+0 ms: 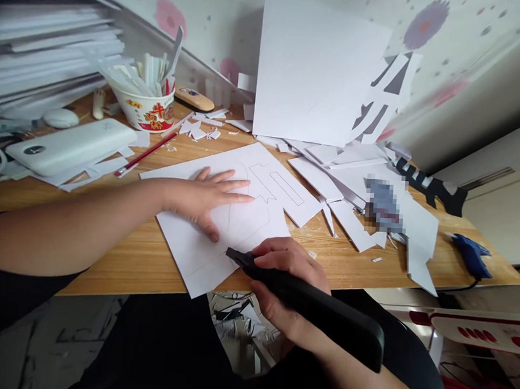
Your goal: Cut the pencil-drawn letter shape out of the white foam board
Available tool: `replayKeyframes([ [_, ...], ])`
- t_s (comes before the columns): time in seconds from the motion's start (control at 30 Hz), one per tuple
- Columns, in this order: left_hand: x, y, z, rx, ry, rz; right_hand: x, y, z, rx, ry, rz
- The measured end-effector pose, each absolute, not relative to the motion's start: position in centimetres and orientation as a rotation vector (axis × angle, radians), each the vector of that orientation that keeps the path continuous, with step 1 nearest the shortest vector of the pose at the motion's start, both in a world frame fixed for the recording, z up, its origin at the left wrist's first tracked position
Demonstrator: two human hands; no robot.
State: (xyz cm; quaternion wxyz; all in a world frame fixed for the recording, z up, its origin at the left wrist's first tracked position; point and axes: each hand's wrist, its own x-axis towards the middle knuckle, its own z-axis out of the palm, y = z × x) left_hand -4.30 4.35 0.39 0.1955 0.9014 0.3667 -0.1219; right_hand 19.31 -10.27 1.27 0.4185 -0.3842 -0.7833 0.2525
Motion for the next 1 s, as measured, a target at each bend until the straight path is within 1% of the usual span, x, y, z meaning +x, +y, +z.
replayKeyframes([
  [0.27,-4.8,5.3,-1.2,2.568,0.970,-0.268,19.1,-10.1,1.1,-0.970,-2.077,0.529],
  [0.53,-4.7,5.2,-0.9,2.579,0.967,-0.295,18.6,-10.3,1.4,-0.983,-2.072,0.495],
  [0.67,-4.6,4.8,-0.6,2.556,0.992,-0.247,18.3,-10.6,1.4,-0.972,-2.106,0.481],
  [0.9,-4.3,4.7,-0.2,2.532,1.008,-0.315,18.5,-11.1,0.0,-0.847,-2.171,0.415],
  [1.0,-4.3,4.8,-0.1,2.534,1.024,-0.287,18.6,-11.2,-0.1,-0.787,-2.202,0.342],
])
